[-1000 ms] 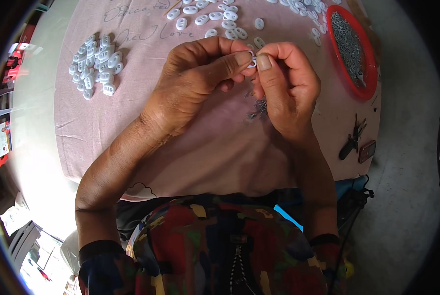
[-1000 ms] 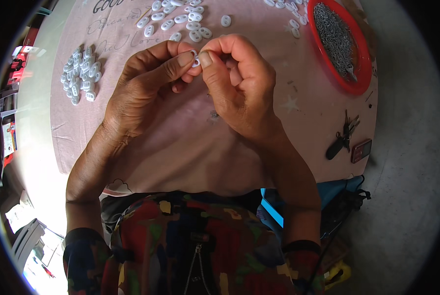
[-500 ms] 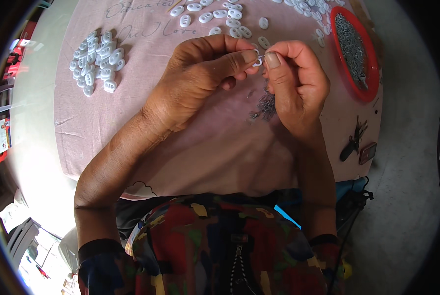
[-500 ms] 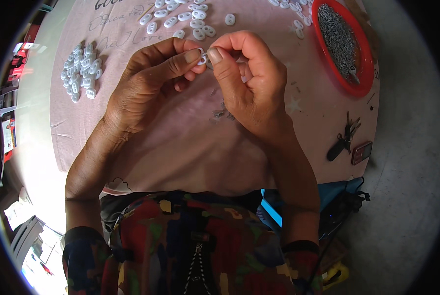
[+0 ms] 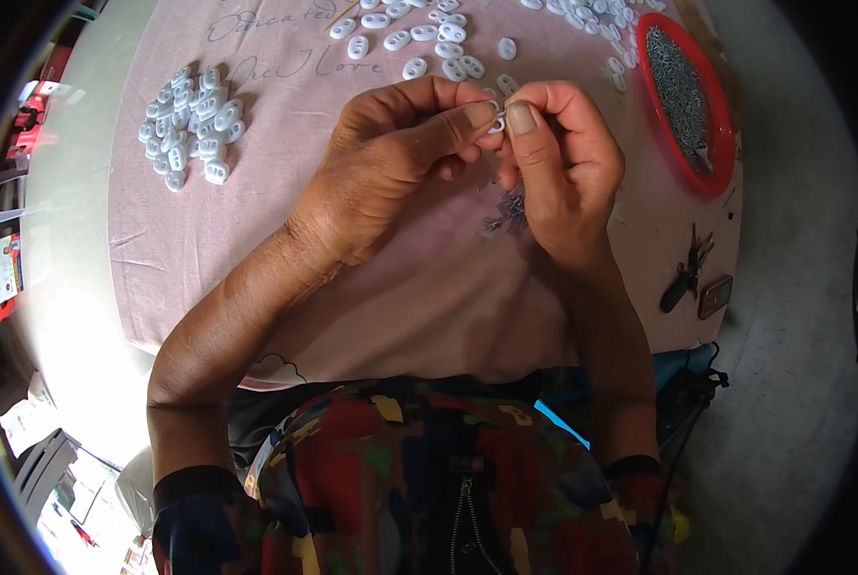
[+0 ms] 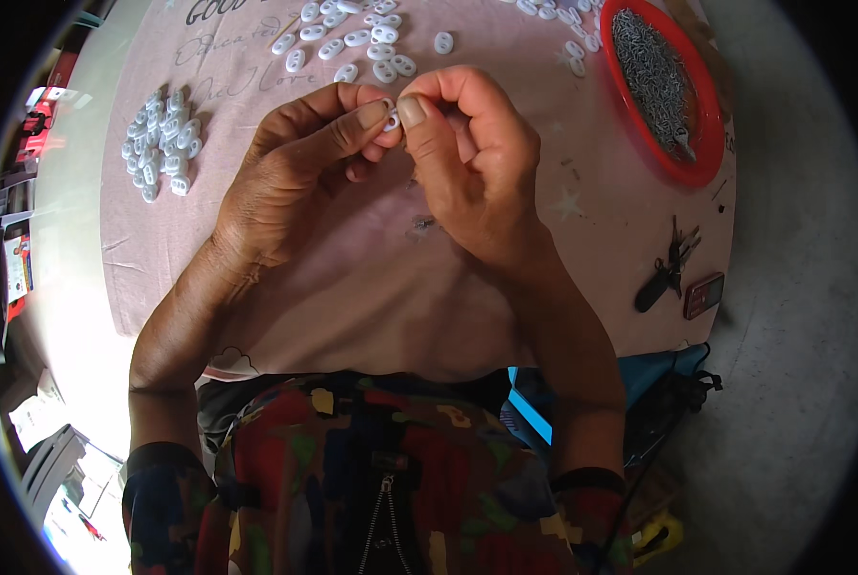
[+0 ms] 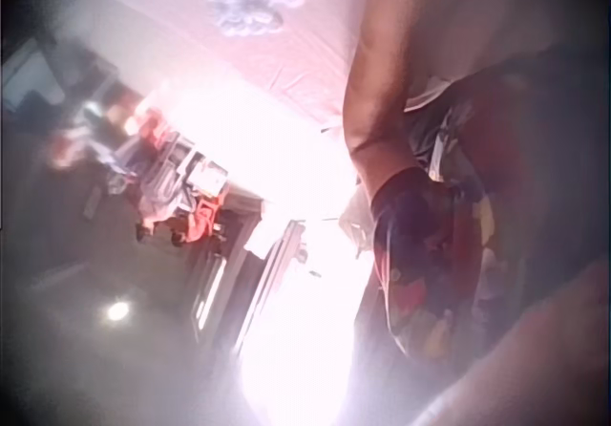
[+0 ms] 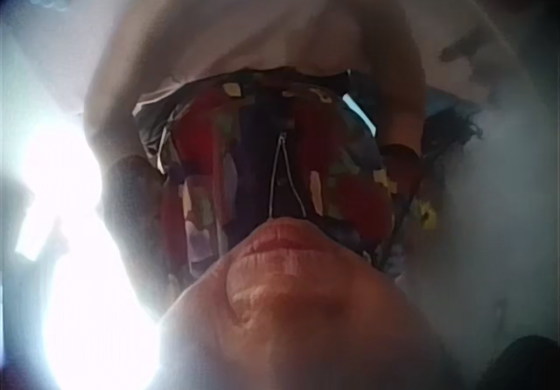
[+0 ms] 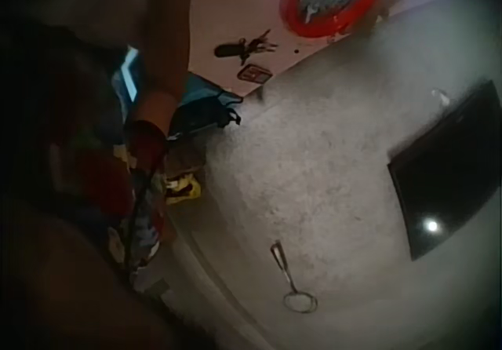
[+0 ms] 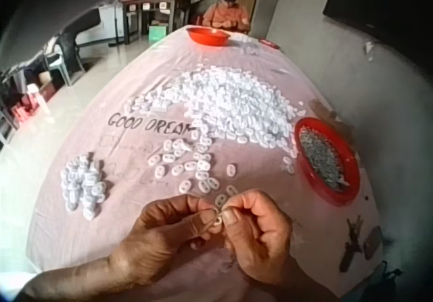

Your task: The person assembles small plastic pieces by inserting metal pins into them by hand.

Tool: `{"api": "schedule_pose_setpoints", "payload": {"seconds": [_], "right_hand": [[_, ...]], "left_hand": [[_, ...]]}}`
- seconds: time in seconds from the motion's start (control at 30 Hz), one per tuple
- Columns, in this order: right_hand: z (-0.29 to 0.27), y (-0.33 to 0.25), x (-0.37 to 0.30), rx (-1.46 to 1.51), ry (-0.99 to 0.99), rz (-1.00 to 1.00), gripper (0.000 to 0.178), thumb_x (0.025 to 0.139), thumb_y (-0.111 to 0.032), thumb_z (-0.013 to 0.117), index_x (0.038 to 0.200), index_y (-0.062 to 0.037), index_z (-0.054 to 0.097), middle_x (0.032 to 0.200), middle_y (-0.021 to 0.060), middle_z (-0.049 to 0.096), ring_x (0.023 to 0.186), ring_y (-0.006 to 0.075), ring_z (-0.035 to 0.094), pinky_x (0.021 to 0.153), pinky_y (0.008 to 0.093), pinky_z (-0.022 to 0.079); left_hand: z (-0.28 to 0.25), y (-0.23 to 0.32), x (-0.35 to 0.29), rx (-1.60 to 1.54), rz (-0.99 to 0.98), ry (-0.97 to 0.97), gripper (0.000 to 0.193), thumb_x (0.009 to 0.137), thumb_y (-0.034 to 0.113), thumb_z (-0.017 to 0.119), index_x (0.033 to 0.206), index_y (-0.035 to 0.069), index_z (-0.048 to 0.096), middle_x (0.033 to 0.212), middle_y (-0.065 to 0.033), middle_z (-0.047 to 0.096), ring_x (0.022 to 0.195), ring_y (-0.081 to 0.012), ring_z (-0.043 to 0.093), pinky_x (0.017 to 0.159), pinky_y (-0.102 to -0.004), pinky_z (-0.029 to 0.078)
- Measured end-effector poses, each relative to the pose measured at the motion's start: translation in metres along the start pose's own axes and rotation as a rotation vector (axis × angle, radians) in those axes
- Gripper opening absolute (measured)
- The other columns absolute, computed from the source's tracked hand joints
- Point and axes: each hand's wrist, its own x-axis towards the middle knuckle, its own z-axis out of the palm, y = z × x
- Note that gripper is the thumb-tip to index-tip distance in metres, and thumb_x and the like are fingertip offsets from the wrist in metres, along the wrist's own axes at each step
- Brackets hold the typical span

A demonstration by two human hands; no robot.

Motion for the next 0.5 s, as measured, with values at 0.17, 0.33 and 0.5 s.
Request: {"api": "schedule_pose_setpoints", "payload": {"seconds": [0.17, 0.33, 0.5], "right_hand": [[-0.0076, -0.0051, 0.0016, -0.003, 0.031, 0.081, 0.009, 0.092, -0.001, 0.055, 0.100, 0.0028, 0.055, 0.085, 0.0020, 0.057, 0.075, 0.0050, 0.053, 0.067, 0.0185, 0.045], [-0.0069, 0.0010, 0.0026, -0.147, 0.012, -0.049, 0.007, 0.092, -0.002, 0.055, 0.098, 0.0026, 0.056, 0.083, 0.0016, 0.058, 0.074, 0.0052, 0.054, 0.066, 0.0186, 0.045], [-0.0056, -0.0012, 0.0021, -0.174, -0.010, -0.025, 0.005, 0.092, -0.002, 0.055, 0.094, 0.0028, 0.056, 0.084, 0.0038, 0.059, 0.075, 0.0056, 0.055, 0.067, 0.0194, 0.047]], "left_hand": [[-0.0052, 0.0041, 0.0032, 0.047, 0.030, -0.049, 0.020, 0.089, 0.017, 0.064, 0.101, 0.001, 0.064, 0.086, -0.0008, 0.065, 0.078, -0.0045, 0.057, 0.066, -0.0179, 0.043], [-0.0070, 0.0058, 0.0033, 0.078, -0.039, -0.067, 0.021, 0.090, 0.020, 0.064, 0.105, 0.005, 0.062, 0.088, 0.0004, 0.063, 0.079, -0.0047, 0.054, 0.071, -0.0188, 0.042], [-0.0070, 0.0052, 0.0028, 0.090, -0.050, -0.079, 0.021, 0.090, 0.020, 0.064, 0.105, 0.006, 0.063, 0.087, 0.0009, 0.063, 0.079, -0.0043, 0.054, 0.071, -0.0187, 0.042]]}}
